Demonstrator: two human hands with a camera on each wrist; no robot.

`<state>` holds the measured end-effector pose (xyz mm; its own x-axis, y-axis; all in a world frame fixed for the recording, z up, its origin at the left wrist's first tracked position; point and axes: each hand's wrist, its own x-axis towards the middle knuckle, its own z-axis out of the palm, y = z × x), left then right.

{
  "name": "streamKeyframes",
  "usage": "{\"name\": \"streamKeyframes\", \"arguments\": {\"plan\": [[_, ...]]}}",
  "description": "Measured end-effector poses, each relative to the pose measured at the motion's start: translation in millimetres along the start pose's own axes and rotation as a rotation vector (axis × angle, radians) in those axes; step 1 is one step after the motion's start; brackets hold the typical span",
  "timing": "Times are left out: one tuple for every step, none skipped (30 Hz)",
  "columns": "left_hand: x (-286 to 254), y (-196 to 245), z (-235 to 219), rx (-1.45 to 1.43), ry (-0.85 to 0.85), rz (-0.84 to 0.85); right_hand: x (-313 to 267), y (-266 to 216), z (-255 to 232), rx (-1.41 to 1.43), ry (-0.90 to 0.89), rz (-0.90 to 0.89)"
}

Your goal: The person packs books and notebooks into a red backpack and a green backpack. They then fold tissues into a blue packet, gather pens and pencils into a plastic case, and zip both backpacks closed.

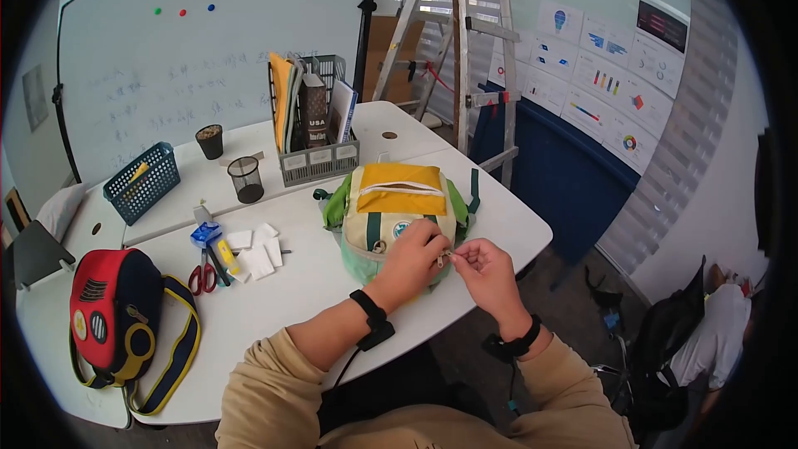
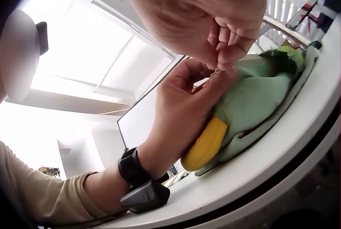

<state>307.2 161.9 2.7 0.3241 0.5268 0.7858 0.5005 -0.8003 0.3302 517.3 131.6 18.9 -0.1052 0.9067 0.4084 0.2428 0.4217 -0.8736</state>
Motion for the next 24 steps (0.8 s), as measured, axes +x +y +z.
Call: {"name": "streamKeyframes", "arguments": {"plan": [[-0.3,-0.5,-4.4,0.043,0.022,0.054,0.5,1.3,0.0,0.018,0.004,0.007],[-0.7,-1.0,-8.5,0.086,0.042,0.108,0.6,1.8,0.0,0.008,0.005,0.01],[-1.4,-0.7,-12.2,0.129,0.062,0.162,0.5,2.3,-0.1,-0.002,0.006,0.013],[-1.8,1.7,-15.7,0.126,0.071,0.16,1.1,1.9,0.2,-0.012,0.008,0.015],[-1.8,5.5,-18.7,0.123,0.08,0.159,1.8,-0.7,0.1,-0.045,0.02,0.01],[-2.5,8.0,-20.4,0.117,0.09,0.157,2.2,-5.7,-1.1,-0.08,0.032,0.006],[-4.1,7.8,-22.3,0.117,0.09,0.151,3.5,-8.8,-2.8,-0.115,0.046,0.002],[-6.5,6.4,-25.5,0.117,0.09,0.145,6.8,-6.4,-5.7,-0.139,0.059,-0.008],[-9.5,4.7,-29.4,0.116,0.09,0.139,11.1,-0.4,-9.5,-0.164,0.071,-0.016],[-13.4,3.4,-35.8,0.116,0.082,0.114,15.2,5.8,-13.3,-0.188,0.083,-0.024],[-18.8,2.4,-44.8,0.115,0.073,0.088,19.2,11.6,-16.9,-0.205,0.098,-0.045],[-24.6,-0.3,-53.9,0.116,0.064,0.062,24.4,17.4,-20.7,-0.222,0.111,-0.067],[-31.1,-5.6,-63.9,0.127,0.079,0.057,29.5,21.1,-23.7,-0.236,0.125,-0.09],[-38.7,-11.5,-75.2,0.138,0.091,0.051,33.7,22.7,-26.0,-0.249,0.135,-0.128],[-46.3,-16.8,-86.3,0.151,0.101,0.045,37.3,23.9,-28.4,-0.266,0.137,-0.133],[-52.6,-21.9,-96.9,0.169,0.107,0.023,41.4,24.3,-30.3,-0.279,0.14,-0.139],[-57.5,-26.9,-106.7,0.177,0.12,0.01,46.1,24.7,-31.1,-0.292,0.141,-0.147],[-62.4,-31.7,-115.6,0.185,0.133,-0.004,50.4,25.0,-30.8,-0.301,0.144,-0.171],[-66.2,-36.8,-123.5,0.193,0.148,-0.018,54.7,22.5,-29.3,-0.341,0.145,-0.193],[-69.3,-44.0,-128.6,0.196,0.157,-0.022,59.2,18.4,-28.3,-0.382,0.144,-0.216],[-71.8,-48.9,-131.3,0.189,0.162,-0.057,62.5,16.4,-27.4,-0.424,0.144,-0.241],[-73.1,-53.7,-133.4,0.181,0.171,-0.088,67.8,18.6,-26.5,-0.431,0.134,-0.234],[-73.1,-58.3,-135.0,0.172,0.181,-0.115,73.0,20.9,-23.9,-0.452,0.128,-0.217],[-73.1,-62.5,-135.3,0.171,0.196,-0.136,76.9,24.1,-21.4,-0.476,0.123,-0.2]]}}
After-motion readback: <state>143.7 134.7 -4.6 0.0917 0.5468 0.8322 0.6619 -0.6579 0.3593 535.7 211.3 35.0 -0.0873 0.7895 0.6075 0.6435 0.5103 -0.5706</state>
